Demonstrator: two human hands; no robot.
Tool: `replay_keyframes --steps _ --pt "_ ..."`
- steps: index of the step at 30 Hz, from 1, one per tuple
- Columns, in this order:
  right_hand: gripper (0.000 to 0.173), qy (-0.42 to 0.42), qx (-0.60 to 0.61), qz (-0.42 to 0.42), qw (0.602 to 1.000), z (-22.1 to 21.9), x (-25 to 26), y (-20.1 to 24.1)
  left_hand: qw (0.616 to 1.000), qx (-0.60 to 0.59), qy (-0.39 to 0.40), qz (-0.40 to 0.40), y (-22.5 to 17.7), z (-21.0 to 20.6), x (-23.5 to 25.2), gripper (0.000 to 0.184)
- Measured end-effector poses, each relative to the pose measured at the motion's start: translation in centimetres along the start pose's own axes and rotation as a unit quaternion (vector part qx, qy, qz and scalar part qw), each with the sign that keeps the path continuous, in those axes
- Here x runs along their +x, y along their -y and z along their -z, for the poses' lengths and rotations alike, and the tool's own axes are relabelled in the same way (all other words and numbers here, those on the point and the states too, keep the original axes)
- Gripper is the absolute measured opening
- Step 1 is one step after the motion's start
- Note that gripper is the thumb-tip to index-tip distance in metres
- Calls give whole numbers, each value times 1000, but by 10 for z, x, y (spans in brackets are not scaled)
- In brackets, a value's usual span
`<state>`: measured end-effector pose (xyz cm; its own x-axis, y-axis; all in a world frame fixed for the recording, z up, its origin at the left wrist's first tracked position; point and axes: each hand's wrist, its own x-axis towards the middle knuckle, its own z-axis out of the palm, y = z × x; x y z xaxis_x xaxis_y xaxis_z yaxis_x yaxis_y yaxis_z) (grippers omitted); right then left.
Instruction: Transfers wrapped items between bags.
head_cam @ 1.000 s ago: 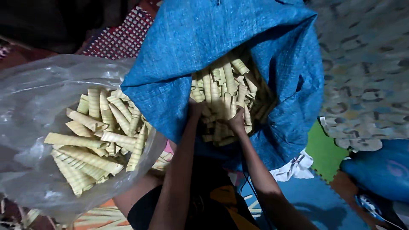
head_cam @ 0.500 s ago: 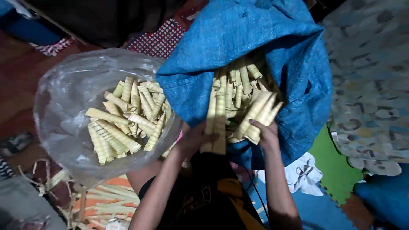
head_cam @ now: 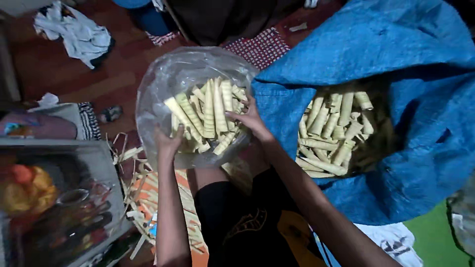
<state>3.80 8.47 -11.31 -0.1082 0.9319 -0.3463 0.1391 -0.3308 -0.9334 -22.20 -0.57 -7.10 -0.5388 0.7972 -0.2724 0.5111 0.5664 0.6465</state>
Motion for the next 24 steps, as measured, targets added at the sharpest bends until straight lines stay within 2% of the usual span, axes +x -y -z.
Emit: replay_keyframes --steps 2,4,8,9,10,12,14,16,18,20,22,24 --pt "99 -38 -113 -42 992 4 11 -25 991 98 -92 23 43 5 26 104" --pt "86 -63 -216 -72 972 14 23 -40 982 145 -110 56 76 3 54 108" --pt "99 -91 -299 -192 930 29 66 -48 982 117 -97 110 94 -7 109 116" --pt "96 -81 -314 -214 922 32 75 -51 983 105 -77 132 99 -10 118 115" --pt "88 -67 -319 -223 919 34 83 -56 983 94 -46 153 103 -13 126 105" --pt "64 -44 -299 -219 928 38 99 -65 985 89 -25 149 108 -13 147 70" --pt "52 -41 -276 -205 938 41 107 -51 986 64 -85 128 95 9 164 53" --pt "49 -47 -320 -141 936 50 92 -12 977 -5 -191 90 89 51 174 54" --pt "48 -121 -311 -82 939 67 62 15 961 -51 -272 22 84 102 167 52" --pt "47 -265 -230 -110 930 76 38 28 948 -48 -314 -18 71 143 141 46" --pt "53 -355 -189 -149 903 78 27 30 953 45 -300 -6 62 159 108 48" --pt "52 -336 -216 -152 904 76 21 27 952 173 -252 22 39 148 82 62"
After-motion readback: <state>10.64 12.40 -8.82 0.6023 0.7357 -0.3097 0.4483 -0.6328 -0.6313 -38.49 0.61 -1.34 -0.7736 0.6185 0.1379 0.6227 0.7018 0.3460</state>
